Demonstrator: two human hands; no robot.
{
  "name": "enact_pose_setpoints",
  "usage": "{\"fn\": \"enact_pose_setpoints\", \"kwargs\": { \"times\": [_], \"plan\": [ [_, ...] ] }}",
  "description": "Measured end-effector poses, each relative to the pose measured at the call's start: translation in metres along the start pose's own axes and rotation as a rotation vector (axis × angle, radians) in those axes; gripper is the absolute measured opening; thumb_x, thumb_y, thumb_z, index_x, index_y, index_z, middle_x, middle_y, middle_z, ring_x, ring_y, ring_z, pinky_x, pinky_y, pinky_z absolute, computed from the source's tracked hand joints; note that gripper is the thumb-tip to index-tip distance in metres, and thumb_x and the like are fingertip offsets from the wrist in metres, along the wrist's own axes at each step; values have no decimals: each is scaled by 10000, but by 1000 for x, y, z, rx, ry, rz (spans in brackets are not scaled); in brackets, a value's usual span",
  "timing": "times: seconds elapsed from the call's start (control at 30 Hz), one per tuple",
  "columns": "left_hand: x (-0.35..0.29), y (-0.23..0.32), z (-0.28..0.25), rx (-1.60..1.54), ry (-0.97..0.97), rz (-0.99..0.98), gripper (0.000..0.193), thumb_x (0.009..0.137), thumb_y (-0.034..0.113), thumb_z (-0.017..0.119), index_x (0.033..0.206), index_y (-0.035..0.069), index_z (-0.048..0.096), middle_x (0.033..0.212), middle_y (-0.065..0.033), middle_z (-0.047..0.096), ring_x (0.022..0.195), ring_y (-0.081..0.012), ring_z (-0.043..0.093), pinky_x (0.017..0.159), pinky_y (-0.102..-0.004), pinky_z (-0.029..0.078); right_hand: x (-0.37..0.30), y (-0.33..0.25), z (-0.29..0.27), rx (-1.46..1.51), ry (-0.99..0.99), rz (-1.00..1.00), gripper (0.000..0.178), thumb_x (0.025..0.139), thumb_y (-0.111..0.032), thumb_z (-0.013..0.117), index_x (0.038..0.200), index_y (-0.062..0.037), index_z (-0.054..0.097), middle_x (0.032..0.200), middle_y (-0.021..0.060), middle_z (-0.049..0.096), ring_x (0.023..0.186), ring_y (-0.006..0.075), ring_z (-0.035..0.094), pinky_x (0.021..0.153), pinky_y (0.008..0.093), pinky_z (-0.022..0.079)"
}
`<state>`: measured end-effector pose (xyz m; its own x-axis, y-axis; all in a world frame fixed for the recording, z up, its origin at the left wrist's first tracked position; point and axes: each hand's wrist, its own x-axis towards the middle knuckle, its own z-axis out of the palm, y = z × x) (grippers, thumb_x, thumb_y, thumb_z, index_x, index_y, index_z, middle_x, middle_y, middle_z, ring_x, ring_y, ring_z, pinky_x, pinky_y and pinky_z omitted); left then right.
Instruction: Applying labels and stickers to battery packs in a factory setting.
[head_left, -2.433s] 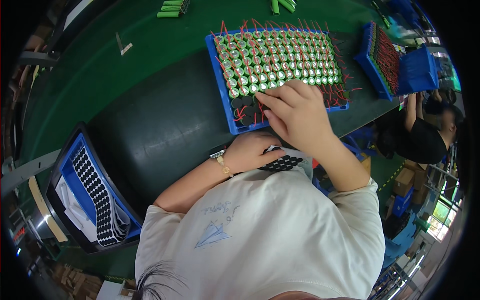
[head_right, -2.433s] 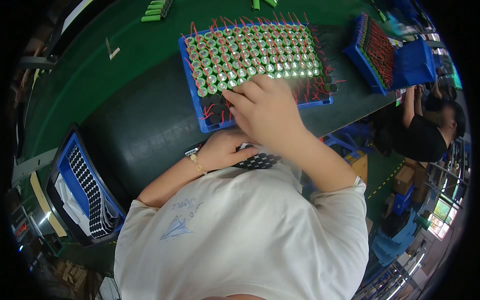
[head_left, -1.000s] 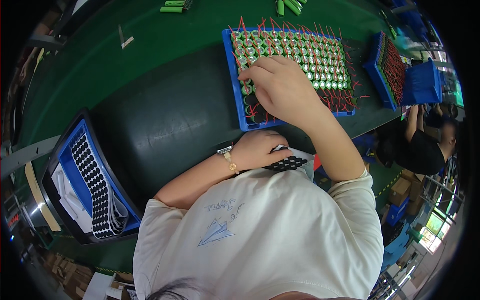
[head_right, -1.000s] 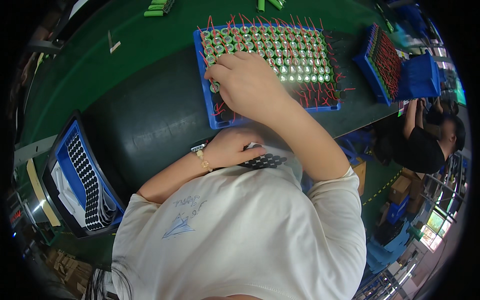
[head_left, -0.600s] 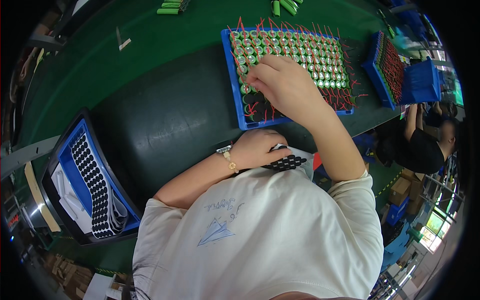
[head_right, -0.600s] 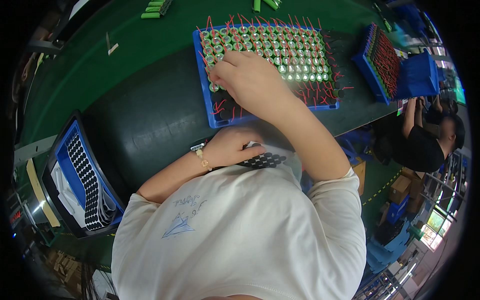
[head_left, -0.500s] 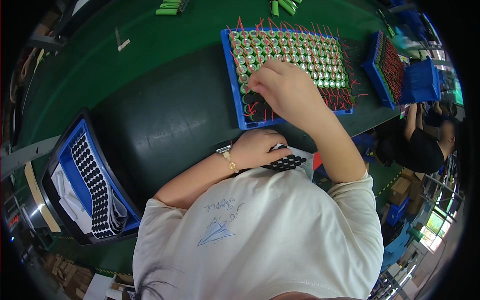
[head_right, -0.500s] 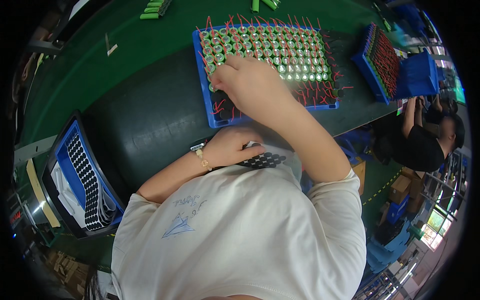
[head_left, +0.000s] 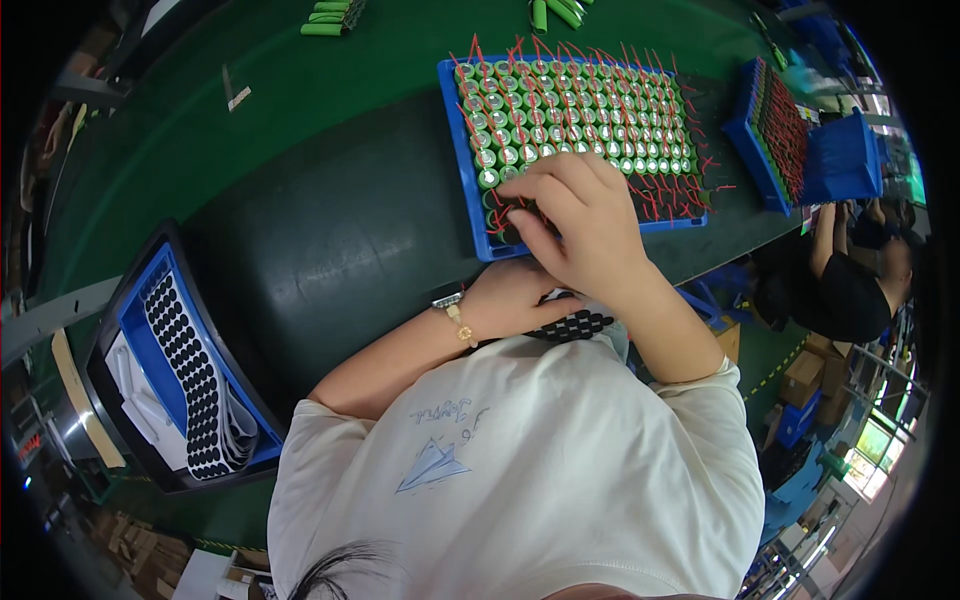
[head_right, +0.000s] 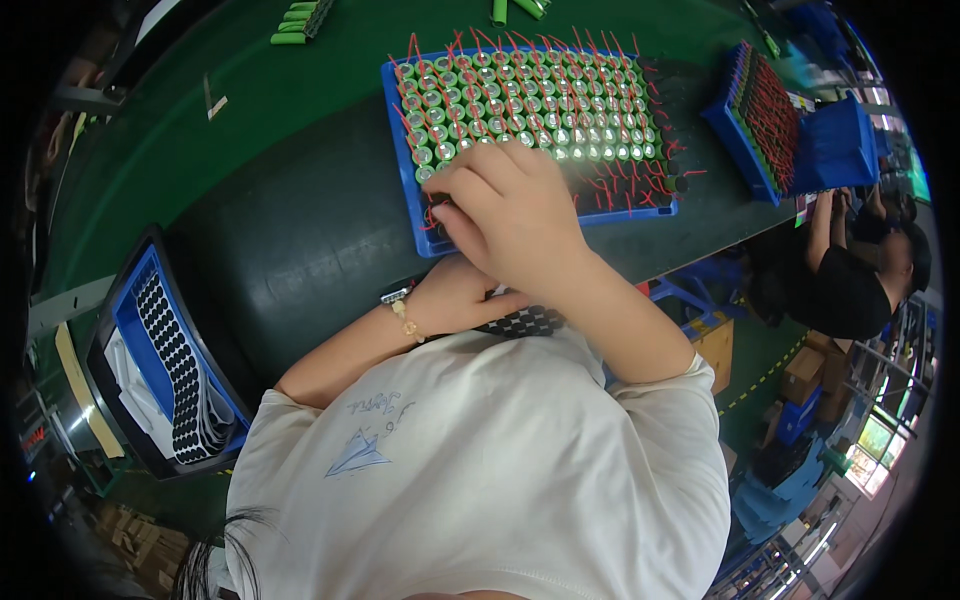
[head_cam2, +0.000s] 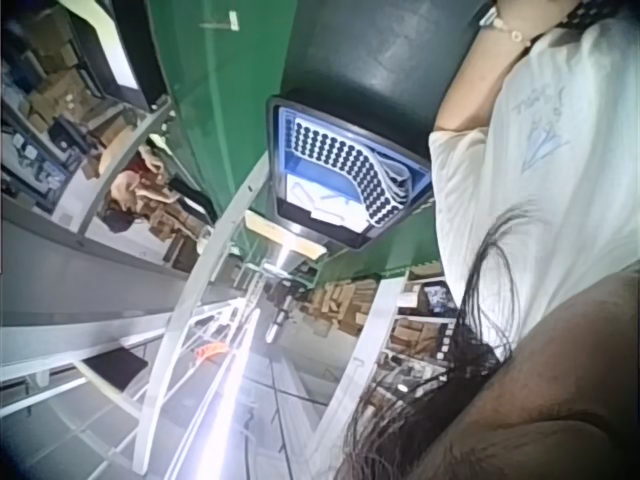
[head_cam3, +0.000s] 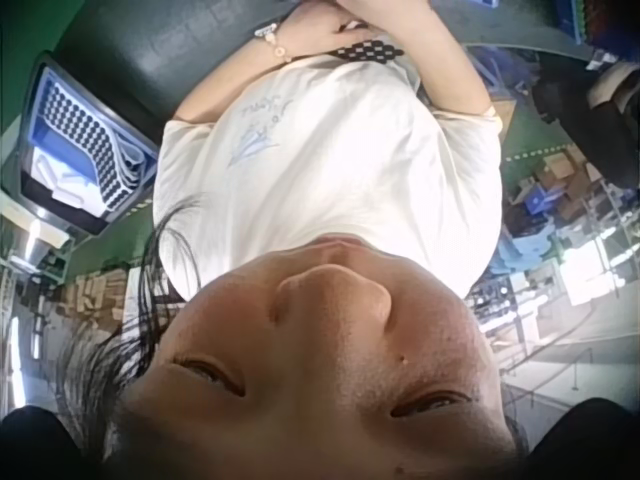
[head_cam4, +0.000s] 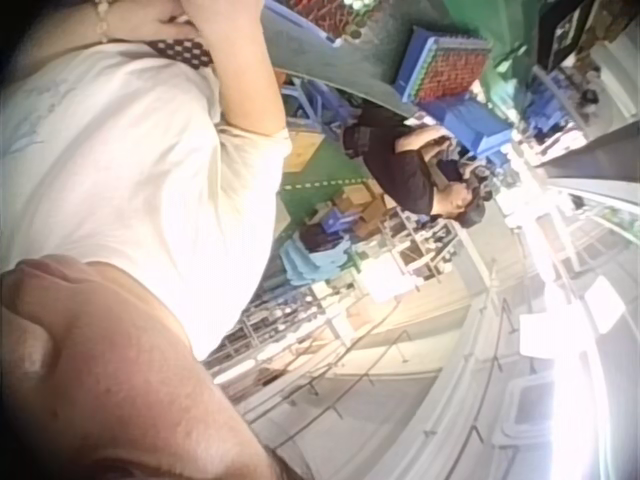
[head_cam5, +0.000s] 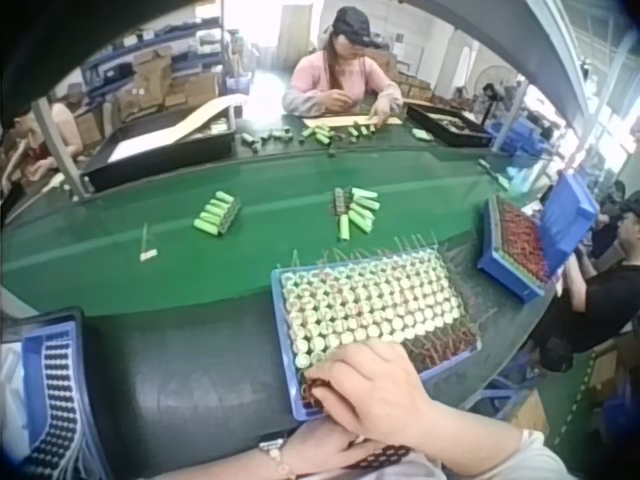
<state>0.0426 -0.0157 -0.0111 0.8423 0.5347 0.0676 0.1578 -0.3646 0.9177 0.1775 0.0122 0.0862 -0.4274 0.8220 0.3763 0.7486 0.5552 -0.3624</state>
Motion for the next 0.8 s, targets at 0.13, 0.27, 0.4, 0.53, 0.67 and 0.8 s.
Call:
{"fn": "enact_pose_setpoints", "kwargs": {
  "times": [0.13,0.27,0.4,0.53,0.67,0.8],
  "plan": [
    [1,2,-2,-37,2,25,350,899,383,637,1096,98,686,960,-142,696,832,-318,672,731,-425,539,-5,6,8,-36,52,10,354,747,-36,643,1090,-116,676,989,63,634,877,271,588,755,393,451],
    [1,-3,8,-98,137,60,370,874,360,669,1113,78,669,985,-151,695,850,-338,669,746,-437,540,-14,-3,16,-106,9,57,452,709,-43,603,1145,-139,671,1071,22,627,963,239,576,822,392,426],
    [1,-7,10,-111,173,95,372,866,339,673,1122,70,658,995,-161,692,857,-355,665,751,-447,539,-22,-9,19,-210,43,40,480,707,-77,595,1174,-164,666,1131,-14,616,1051,216,546,886,386,395],
    [0,0,3,-131,-20,-29,481,884,258,672,1306,56,563,1319,-138,586,1221,-308,562,1015,-415,456,-28,-10,22,-260,41,52,496,702,-107,585,1184,-185,672,1174,-31,615,1085,207,522,925,377,363],
    [0,3,0,-101,-52,-7,479,883,251,663,1311,66,554,1322,-149,576,1220,-315,557,997,-417,465,-35,-12,22,-268,38,79,531,693,-116,577,1209,-193,675,1197,-38,615,1080,199,518,938,369,337],
    [2,3,5,-130,119,73,367,882,283,632,1191,86,612,1079,-159,669,946,-345,655,808,-439,526,-39,-16,23,-288,54,71,566,679,-115,569,1232,-189,668,1215,-38,615,1073,199,521,940,368,319]
  ]
}}
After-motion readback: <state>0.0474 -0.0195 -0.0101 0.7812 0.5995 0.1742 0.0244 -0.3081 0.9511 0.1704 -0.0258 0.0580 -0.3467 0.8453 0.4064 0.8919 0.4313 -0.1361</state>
